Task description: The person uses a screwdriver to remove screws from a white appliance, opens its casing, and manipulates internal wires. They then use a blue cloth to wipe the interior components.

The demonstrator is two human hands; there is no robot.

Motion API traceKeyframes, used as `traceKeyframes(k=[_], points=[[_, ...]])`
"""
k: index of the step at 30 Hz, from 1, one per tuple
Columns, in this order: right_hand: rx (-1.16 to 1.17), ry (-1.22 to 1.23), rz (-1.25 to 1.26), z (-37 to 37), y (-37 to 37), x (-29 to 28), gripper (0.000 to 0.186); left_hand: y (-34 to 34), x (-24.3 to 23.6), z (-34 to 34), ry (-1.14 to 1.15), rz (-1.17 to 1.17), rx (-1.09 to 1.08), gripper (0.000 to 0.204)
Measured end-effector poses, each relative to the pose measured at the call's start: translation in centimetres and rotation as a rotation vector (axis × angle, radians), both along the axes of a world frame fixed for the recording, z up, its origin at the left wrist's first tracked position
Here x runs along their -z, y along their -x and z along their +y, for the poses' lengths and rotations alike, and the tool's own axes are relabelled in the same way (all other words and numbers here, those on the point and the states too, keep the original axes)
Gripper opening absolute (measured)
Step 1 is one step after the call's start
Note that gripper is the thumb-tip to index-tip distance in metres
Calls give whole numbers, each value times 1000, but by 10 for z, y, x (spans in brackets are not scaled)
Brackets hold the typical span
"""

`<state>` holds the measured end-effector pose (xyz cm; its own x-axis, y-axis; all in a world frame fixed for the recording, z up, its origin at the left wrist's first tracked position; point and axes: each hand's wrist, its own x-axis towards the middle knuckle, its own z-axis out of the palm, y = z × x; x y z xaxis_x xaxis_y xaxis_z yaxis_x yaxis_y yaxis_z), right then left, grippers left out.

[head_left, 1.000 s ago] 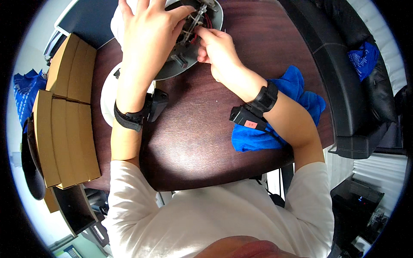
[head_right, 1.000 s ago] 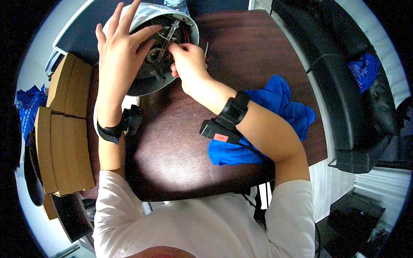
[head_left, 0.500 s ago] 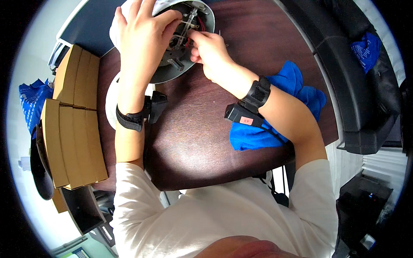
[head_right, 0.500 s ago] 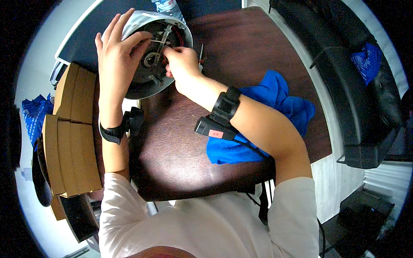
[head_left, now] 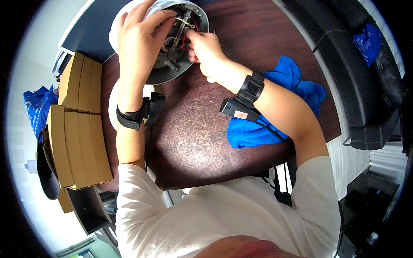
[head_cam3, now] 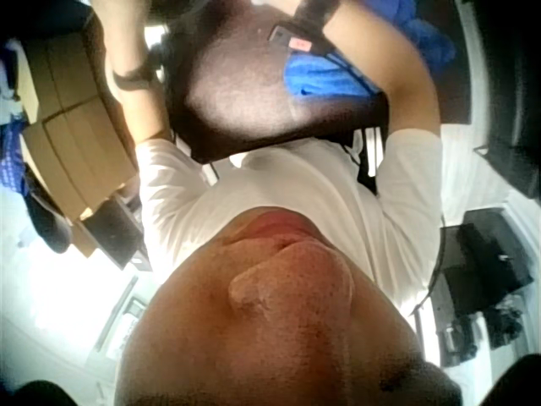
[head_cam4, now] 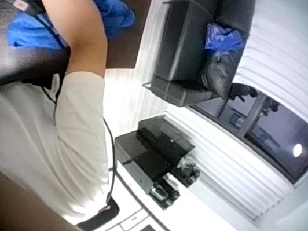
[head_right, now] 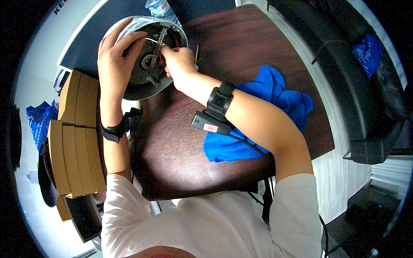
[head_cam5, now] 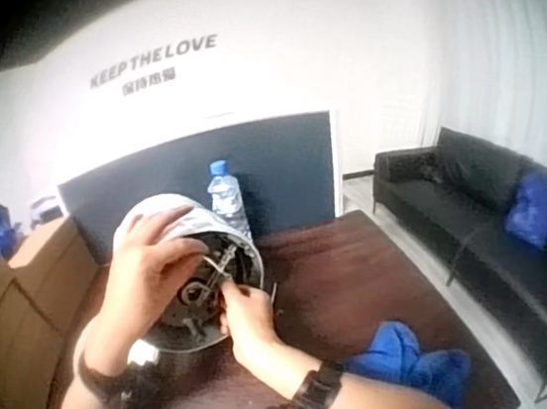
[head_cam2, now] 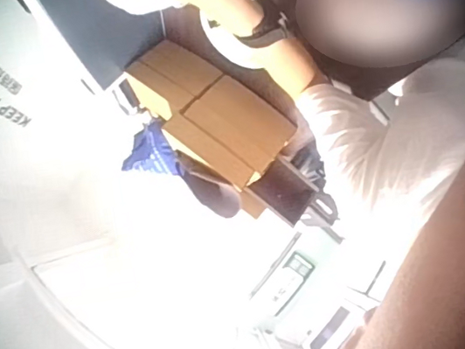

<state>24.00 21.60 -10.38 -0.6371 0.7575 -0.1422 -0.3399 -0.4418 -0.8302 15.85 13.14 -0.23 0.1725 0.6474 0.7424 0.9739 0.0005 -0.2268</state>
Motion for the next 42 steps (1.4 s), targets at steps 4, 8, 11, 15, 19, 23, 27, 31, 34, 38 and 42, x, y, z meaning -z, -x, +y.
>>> traceKeyframes(k=[4,8,11,15,19,23,27,31,34,38,42], points=[[-14,-43,3,1,2,3,22,-1,0,0,0,-97,17,23],[-31,-32,21,-1,2,2,23,-2,1,-1,-8,-133,13,24],[-40,8,7,-4,-1,-4,23,0,2,-3,-9,-142,16,24],[-34,12,39,-4,-4,-3,23,0,1,-5,-7,-140,28,23],[-37,-25,27,-3,0,0,23,0,0,-5,15,-139,53,22],[-54,-27,16,-4,0,-3,21,1,1,-3,-9,-110,63,22],[-16,38,-4,-6,-2,-7,20,3,2,-3,-8,-107,48,22],[-16,-25,-32,-4,-1,-5,22,2,1,-4,-33,-8,-2,21],[-6,-49,-15,-2,-1,-3,20,-7,0,-8,-124,128,-36,19],[3,21,62,-6,0,-8,18,-5,24,-13,-180,3,153,24],[0,30,69,-4,0,-5,20,-23,35,-28,-59,-179,80,17]])
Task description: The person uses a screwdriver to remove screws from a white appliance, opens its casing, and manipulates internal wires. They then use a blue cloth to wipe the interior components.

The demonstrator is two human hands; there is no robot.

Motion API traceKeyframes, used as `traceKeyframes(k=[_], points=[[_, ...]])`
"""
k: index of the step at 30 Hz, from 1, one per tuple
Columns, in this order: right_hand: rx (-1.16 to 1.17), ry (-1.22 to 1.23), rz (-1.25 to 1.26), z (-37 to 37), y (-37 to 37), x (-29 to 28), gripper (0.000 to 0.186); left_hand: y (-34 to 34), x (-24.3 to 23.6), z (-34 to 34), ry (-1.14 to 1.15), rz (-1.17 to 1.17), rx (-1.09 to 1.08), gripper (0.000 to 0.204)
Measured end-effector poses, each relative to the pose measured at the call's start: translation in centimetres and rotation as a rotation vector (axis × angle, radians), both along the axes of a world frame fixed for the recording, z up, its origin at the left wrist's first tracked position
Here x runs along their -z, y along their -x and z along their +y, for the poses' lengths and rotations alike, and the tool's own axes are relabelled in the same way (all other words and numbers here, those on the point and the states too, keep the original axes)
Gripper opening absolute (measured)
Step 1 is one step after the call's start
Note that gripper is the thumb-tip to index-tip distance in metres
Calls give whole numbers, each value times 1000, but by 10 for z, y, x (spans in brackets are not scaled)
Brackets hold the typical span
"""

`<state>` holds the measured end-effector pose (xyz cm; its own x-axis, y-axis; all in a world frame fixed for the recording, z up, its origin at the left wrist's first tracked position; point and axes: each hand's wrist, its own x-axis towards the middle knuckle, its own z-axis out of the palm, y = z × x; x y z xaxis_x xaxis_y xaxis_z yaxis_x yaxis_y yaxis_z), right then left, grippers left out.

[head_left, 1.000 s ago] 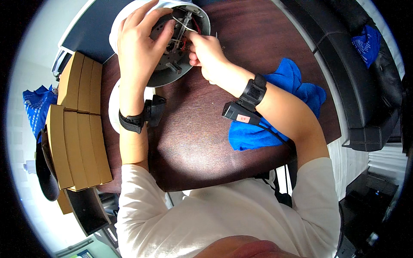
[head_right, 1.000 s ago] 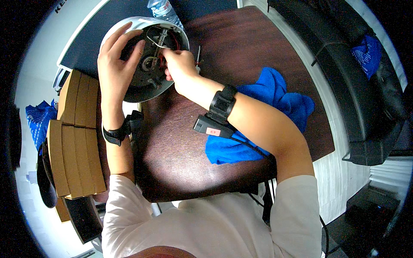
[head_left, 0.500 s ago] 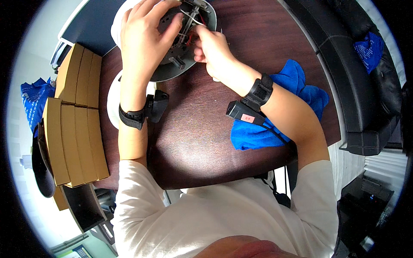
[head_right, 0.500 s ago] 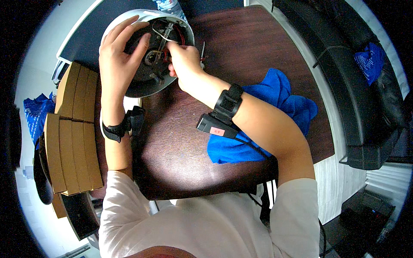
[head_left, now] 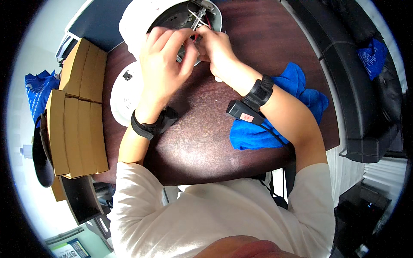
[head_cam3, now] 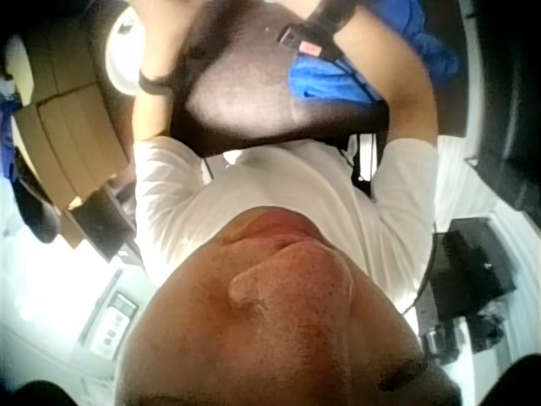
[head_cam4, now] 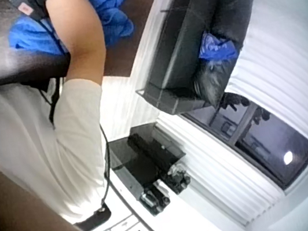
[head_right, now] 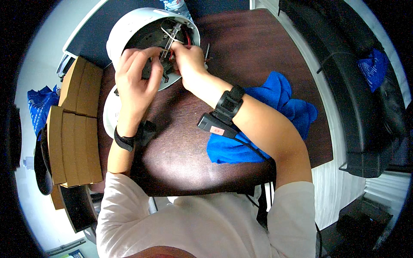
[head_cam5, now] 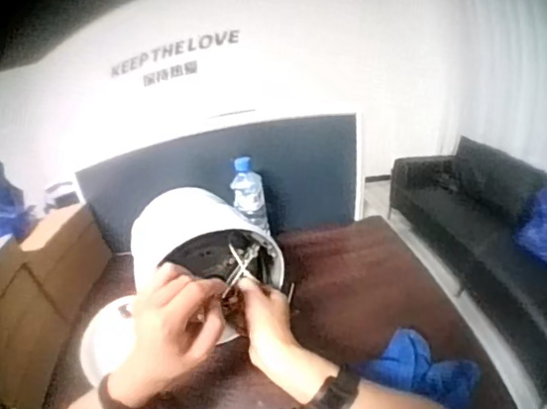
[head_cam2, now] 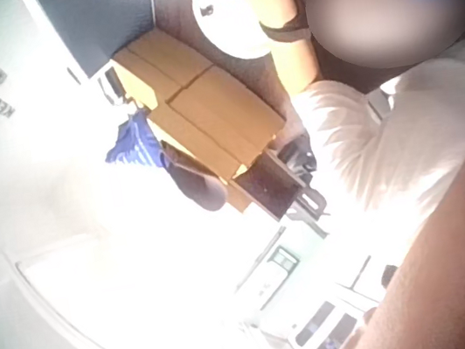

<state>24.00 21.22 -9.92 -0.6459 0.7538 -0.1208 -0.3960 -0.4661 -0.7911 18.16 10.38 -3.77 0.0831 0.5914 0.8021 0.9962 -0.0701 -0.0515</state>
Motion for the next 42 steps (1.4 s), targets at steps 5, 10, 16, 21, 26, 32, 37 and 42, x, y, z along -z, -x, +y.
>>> traceKeyframes(k=[5,10,16,21,26,32,37,42], points=[[-3,18,-39,5,1,3,22,-7,5,-8,145,-217,-224,15],[-18,14,-44,5,-1,2,20,-1,10,4,342,-298,-385,23],[-23,30,-71,7,-1,-2,20,2,19,18,391,-260,-463,23],[-101,74,-55,8,0,-3,19,4,24,22,360,-236,-450,21],[-153,175,-46,12,-1,-5,21,8,25,28,394,-287,-459,20],[-115,111,-81,8,-3,-7,22,12,28,29,379,-333,-440,21],[-124,122,-78,7,-3,-9,22,10,26,25,307,-342,-386,22],[-109,167,-69,7,-3,-10,22,14,21,24,316,-350,-362,21]])
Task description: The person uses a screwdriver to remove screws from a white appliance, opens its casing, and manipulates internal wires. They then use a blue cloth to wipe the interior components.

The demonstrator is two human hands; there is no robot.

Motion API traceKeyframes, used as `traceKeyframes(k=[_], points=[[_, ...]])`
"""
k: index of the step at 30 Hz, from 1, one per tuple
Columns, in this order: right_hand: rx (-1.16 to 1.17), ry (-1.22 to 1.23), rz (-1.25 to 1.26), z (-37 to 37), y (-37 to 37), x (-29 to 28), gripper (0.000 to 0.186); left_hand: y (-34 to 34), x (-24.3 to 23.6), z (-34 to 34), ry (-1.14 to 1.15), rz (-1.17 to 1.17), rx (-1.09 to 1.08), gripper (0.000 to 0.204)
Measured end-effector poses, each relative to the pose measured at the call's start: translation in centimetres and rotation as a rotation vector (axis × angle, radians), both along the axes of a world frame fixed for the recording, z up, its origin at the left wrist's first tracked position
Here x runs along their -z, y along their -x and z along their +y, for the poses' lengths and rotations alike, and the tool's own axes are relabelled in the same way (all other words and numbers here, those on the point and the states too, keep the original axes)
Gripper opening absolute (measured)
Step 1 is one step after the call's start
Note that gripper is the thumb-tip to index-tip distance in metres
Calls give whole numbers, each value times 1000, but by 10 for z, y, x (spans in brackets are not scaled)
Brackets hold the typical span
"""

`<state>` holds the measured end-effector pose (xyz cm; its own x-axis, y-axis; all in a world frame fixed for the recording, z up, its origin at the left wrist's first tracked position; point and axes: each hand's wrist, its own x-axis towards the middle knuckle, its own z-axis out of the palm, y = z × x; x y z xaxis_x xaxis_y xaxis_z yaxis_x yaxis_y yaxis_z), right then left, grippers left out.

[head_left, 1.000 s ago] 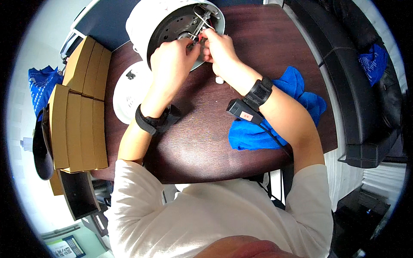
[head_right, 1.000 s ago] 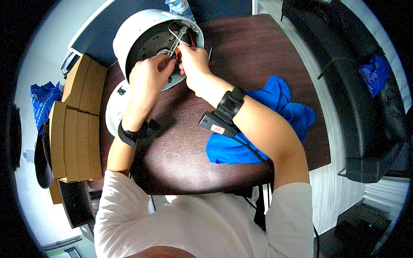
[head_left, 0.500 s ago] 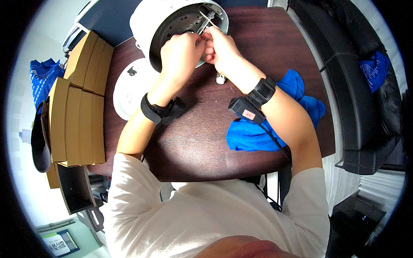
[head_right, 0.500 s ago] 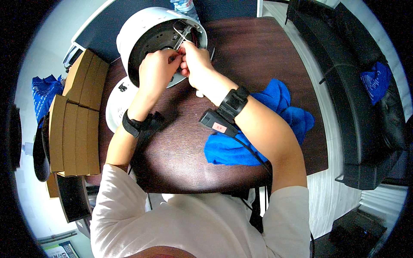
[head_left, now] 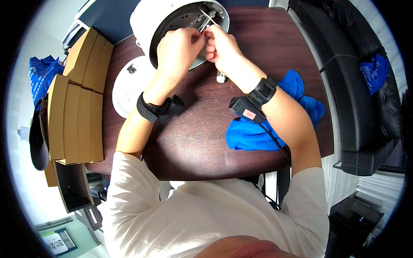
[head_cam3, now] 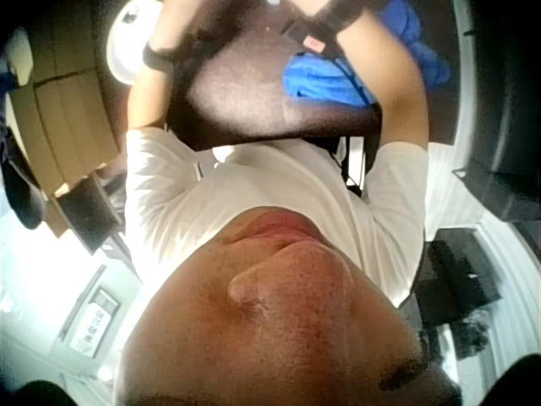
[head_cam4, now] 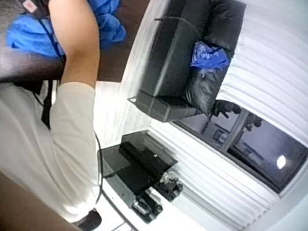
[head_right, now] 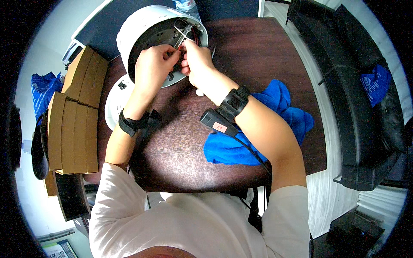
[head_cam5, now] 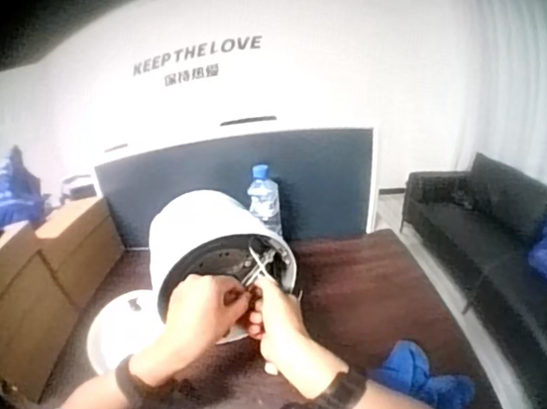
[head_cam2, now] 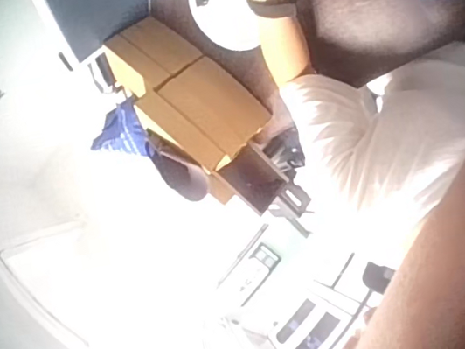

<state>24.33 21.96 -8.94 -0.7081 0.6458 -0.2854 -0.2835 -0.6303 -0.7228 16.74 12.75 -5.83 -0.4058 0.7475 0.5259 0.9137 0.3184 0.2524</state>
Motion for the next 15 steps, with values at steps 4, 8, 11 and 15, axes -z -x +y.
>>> traceKeyframes(k=[4,8,11,15], points=[[-13,-62,-11,0,0,1,22,2,-3,-1,16,22,-4,21],[-14,-78,-19,-2,1,1,23,-1,-7,-3,18,73,-15,20],[-26,-90,-24,-2,1,2,23,-4,-10,-4,46,94,-35,20],[-42,-79,-1,0,0,3,24,-7,-15,-5,69,136,-33,19]])
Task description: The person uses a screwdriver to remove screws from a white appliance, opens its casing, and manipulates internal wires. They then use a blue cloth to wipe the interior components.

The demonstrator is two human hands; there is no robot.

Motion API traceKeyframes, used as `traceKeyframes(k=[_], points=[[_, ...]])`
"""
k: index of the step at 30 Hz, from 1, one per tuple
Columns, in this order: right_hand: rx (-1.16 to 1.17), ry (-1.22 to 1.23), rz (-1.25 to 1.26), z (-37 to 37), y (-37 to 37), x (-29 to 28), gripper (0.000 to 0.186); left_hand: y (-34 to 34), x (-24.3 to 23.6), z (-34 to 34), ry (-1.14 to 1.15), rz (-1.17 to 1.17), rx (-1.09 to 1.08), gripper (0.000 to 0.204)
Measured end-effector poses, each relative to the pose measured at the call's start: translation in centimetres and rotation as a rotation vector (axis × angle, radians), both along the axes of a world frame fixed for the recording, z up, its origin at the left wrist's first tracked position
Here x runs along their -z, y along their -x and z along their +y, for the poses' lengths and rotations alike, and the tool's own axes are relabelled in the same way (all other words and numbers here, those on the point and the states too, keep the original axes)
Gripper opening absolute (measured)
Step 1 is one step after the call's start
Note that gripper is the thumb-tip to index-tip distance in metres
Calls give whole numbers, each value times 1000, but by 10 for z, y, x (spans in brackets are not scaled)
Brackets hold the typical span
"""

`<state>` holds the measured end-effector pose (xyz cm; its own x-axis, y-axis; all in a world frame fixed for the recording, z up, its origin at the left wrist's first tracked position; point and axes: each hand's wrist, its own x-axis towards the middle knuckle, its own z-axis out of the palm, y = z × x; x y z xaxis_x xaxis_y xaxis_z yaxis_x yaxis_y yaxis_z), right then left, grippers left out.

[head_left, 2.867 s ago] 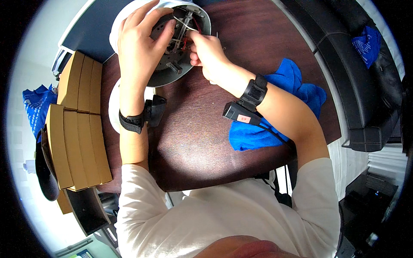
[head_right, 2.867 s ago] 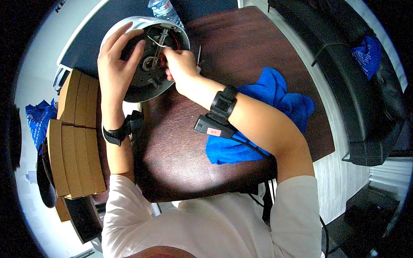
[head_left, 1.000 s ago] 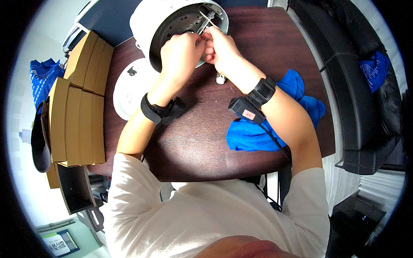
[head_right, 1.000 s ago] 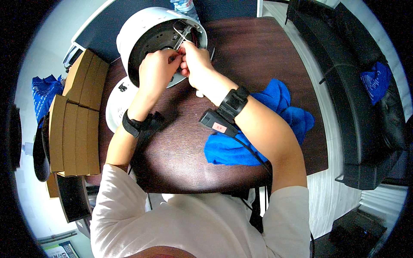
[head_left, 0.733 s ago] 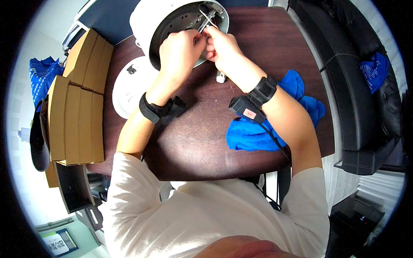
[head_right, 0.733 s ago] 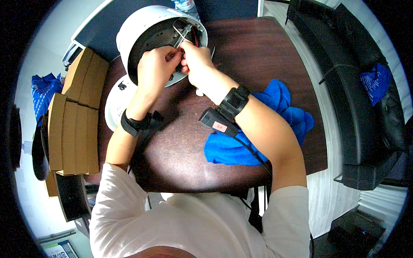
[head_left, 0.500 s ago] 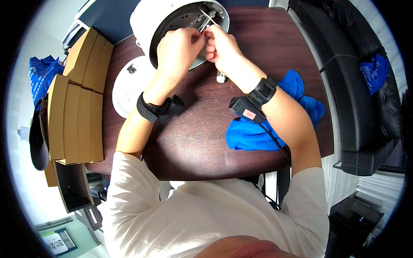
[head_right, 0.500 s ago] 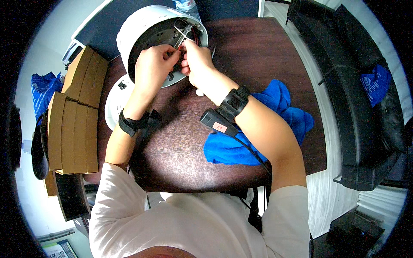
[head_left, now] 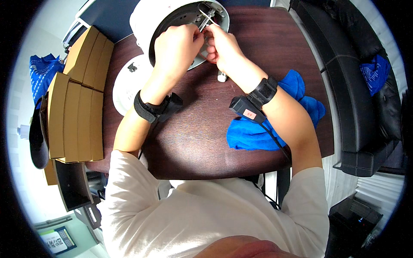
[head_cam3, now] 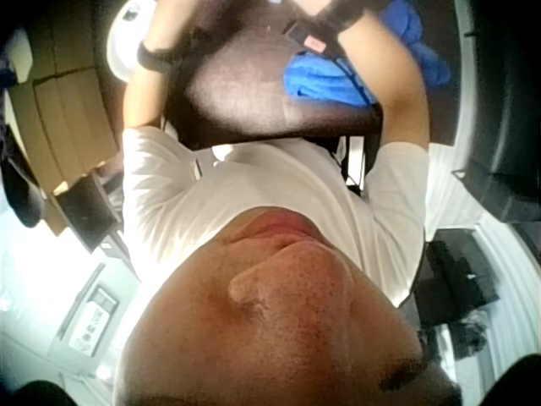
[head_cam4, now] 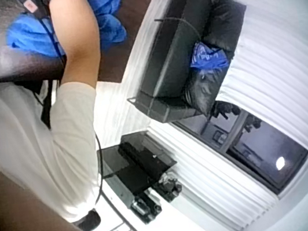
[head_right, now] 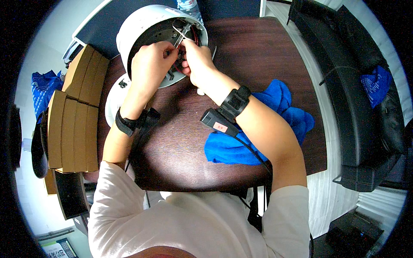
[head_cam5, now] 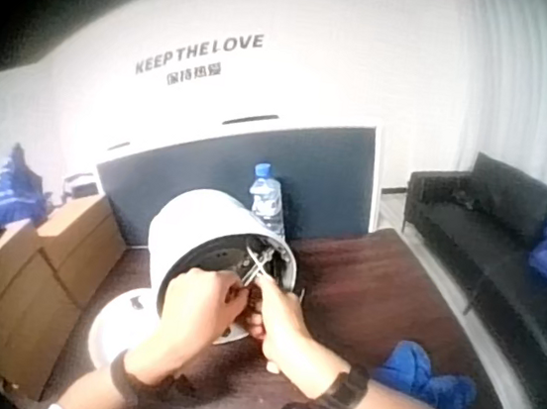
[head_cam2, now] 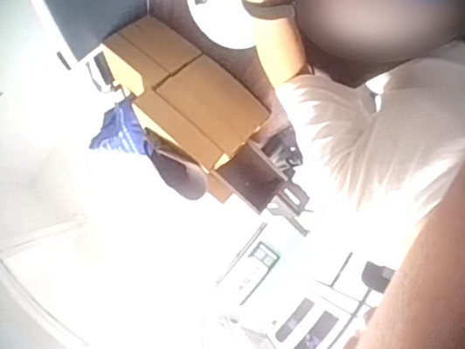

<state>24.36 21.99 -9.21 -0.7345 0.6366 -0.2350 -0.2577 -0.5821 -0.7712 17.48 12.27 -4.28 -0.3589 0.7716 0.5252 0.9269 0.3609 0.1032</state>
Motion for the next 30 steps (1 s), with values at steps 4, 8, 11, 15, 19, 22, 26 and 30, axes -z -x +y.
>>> traceKeyframes(k=[4,8,11,15,19,22,26,30], points=[[19,-89,-32,0,1,1,25,3,-6,-1,11,31,41,18],[22,-145,-80,0,3,1,24,7,-9,0,2,82,72,17],[14,-170,-81,0,3,0,23,8,-9,1,-6,123,76,16],[18,-56,-67,-3,-1,-5,24,10,-11,3,16,142,62,17],[13,-109,-68,-2,1,-4,24,10,-12,5,9,155,67,16],[21,-151,-53,0,4,0,25,10,-11,8,16,166,60,16],[18,-156,-68,-1,3,0,25,8,-12,12,41,195,55,16],[35,-70,-83,-7,-2,-8,20,11,-11,13,50,225,80,16]])
